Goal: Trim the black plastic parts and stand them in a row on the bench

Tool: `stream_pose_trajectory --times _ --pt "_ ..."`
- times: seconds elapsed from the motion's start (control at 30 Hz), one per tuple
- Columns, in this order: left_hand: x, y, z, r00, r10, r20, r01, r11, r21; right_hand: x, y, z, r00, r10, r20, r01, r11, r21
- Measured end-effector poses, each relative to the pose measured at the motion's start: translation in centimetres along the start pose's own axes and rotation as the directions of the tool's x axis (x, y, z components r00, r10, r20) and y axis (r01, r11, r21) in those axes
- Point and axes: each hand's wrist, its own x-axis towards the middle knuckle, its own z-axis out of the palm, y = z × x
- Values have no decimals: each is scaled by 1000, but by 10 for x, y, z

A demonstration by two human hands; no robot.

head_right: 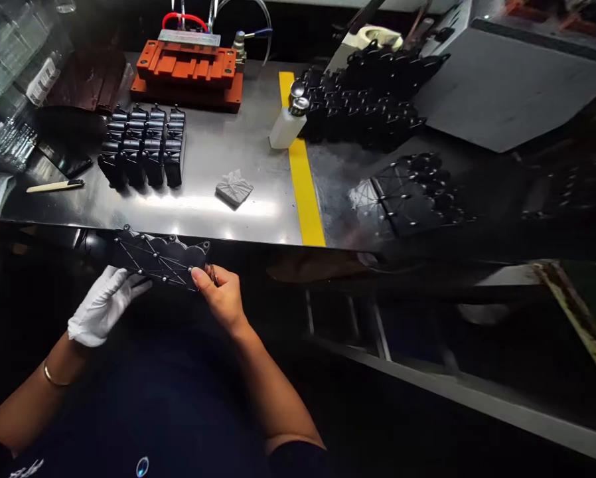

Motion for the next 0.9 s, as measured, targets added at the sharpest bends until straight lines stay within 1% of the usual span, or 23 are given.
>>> stream_pose_trajectory --times 0.03,0.07,0.1,0.13,0.17,0.23,0.27,0.33,0.4,0.47,0.57,0.67,0.73,0.83,0.9 --pt "-4 -5 5 987 -138 83 148 980 -133 -3 3 5 999 18 35 -17 1000 -18" --pt "-7 -8 11 966 -232 116 254 937 -240 -6 5 10 996 30 86 -25 998 -57" --pt "-10 -10 18 948 -301 102 318 887 -335 -8 7 14 990 30 137 -17 995 -96" --pt "-12 -10 24 931 -361 55 349 839 -417 -10 8 17 986 18 163 2 993 -121" --pt "-13 -8 29 911 -413 0 363 798 -481 -12 9 18 989 -7 149 26 992 -121" --pt "-14 -4 37 868 -492 -68 381 747 -545 -13 11 15 997 -70 38 72 995 -67" --pt "-15 -1 39 854 -514 -85 389 737 -552 -13 11 13 996 -94 -9 94 995 -35" --pt "-18 1 40 837 -538 -95 411 734 -540 -13 14 10 991 -126 -47 126 992 9" --pt "-21 0 40 832 -549 -78 432 731 -528 -14 16 11 986 -148 -71 152 987 48" --pt "-24 -3 39 835 -547 -54 442 725 -528 -16 19 15 974 -179 -138 191 978 79" --pt "-25 -7 38 837 -547 0 466 714 -523 -19 22 22 936 -290 -201 308 950 62" --pt "-24 -8 38 821 -566 75 524 695 -493 -20 24 24 895 -379 -234 390 921 0" --pt "-23 -7 37 815 -571 103 544 691 -476 -19 25 23 875 -404 -267 406 913 -51" --pt "-26 -3 36 810 -578 93 550 697 -460 -12 29 20 861 -403 -311 397 914 -85" --pt "-32 2 35 776 -624 87 596 682 -425 -8 31 17 853 -364 -374 366 928 -68"
